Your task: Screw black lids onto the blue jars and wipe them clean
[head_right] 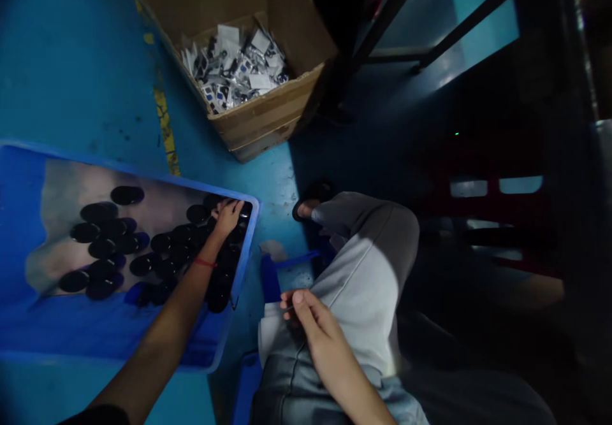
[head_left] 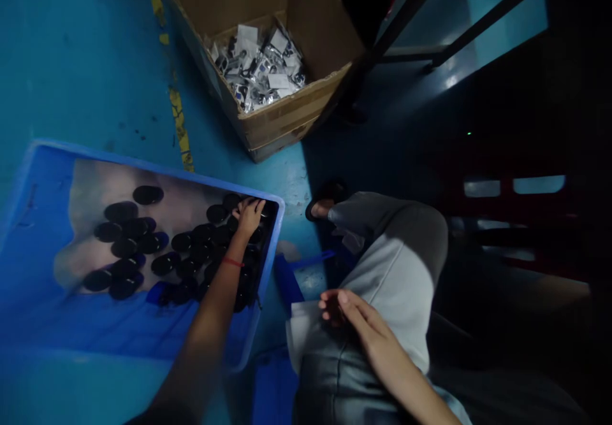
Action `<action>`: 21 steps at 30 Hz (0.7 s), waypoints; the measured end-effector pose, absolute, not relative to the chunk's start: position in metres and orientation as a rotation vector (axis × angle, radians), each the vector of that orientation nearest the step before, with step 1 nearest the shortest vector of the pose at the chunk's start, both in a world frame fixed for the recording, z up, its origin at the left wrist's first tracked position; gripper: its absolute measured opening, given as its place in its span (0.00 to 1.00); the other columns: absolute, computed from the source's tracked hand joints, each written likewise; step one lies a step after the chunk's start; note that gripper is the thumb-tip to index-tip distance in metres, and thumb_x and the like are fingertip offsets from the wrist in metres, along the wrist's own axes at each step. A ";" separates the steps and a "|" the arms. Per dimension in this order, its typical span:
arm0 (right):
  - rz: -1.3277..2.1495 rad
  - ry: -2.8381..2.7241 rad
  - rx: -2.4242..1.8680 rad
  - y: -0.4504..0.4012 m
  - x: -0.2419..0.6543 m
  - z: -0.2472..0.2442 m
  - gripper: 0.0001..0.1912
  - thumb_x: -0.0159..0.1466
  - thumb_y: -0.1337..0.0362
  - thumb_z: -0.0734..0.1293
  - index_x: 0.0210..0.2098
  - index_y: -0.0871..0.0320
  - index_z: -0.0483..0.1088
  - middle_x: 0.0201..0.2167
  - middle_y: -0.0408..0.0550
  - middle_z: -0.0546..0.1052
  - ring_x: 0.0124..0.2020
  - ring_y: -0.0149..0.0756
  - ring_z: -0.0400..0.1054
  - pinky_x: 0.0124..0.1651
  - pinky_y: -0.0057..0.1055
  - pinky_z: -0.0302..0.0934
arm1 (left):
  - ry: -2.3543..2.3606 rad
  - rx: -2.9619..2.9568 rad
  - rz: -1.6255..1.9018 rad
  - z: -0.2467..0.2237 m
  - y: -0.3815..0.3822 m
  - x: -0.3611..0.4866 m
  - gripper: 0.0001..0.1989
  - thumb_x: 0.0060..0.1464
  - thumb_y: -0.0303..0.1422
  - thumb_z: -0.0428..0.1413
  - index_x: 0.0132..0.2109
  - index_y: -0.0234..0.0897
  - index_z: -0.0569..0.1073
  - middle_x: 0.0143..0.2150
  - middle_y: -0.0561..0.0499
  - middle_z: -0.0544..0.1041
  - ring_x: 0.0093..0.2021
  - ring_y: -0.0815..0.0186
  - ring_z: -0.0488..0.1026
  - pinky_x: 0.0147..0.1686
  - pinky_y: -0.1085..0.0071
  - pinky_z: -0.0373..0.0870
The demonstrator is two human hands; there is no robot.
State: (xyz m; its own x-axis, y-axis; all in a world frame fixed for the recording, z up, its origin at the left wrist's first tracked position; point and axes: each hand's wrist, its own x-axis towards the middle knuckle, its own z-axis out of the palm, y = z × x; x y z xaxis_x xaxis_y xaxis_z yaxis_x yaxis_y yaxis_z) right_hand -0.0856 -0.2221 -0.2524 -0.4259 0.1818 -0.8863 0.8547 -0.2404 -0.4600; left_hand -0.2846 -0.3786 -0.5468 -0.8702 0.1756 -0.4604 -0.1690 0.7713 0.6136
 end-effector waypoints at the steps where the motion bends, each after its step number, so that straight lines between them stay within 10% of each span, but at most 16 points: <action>1: -1.712 1.526 1.221 -0.222 -0.084 -0.250 0.40 0.57 0.25 0.61 0.41 0.56 0.75 0.42 0.54 0.80 0.46 0.49 0.74 0.56 0.45 0.65 | 2.481 0.019 0.905 -0.549 -0.377 -0.283 0.16 0.64 0.40 0.58 0.54 0.35 0.74 0.59 0.43 0.74 0.60 0.53 0.71 0.61 0.45 0.67; 21: -1.570 1.758 1.002 -0.204 -0.066 -0.245 0.27 0.68 0.43 0.57 0.50 0.58 0.71 0.46 0.55 0.79 0.52 0.48 0.72 0.59 0.44 0.62 | 2.511 -0.017 1.258 -0.563 -0.372 -0.255 0.19 0.65 0.40 0.57 0.59 0.36 0.71 0.58 0.42 0.74 0.56 0.55 0.74 0.56 0.49 0.74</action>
